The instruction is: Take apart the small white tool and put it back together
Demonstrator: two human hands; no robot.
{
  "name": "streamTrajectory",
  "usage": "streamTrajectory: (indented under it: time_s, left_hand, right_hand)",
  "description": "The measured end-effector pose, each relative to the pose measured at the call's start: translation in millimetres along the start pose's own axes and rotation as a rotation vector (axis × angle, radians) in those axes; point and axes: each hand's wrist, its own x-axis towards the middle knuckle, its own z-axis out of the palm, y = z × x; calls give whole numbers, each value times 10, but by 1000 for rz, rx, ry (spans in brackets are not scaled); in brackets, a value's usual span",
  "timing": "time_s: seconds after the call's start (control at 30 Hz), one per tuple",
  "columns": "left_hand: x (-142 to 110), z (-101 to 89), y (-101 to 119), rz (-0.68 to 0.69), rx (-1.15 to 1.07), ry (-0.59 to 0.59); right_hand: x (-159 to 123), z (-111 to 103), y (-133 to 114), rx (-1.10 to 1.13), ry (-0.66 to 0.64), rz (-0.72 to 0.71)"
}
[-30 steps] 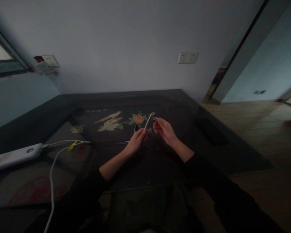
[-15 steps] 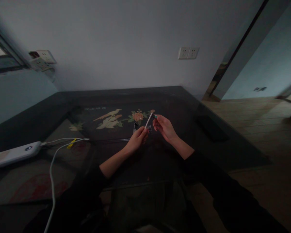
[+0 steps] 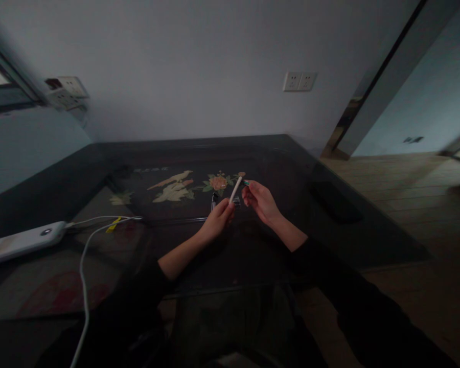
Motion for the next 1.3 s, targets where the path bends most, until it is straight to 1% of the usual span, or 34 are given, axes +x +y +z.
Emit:
streamTrajectory:
  time_s: [0.23,0.47,0.67,0.83,0.97,1.17,1.3]
  left_hand:
    - [-15,3,-24,48,112,35]
    - [-66,47,-16,91,256,-10]
    - [-79,78,10,75,219,-33]
    - [-67,63,5,76,207,-18]
    - [-54,44,9,83,214,17]
    - [-32,17,2,89,254,60]
    - [-57,28,-4,124,317,41]
  right_hand:
    - [-6,18,31,12,9,-21]
    - [-10,40,52,48,20,-13]
    - [-29,69,45,84,26,13]
    - [-43,85,30,92,17,11]
    - [-40,83,18,64,5,-11]
    - [-36,83,37,59,9,-42]
    - [-41,85,50,66,30,-35]
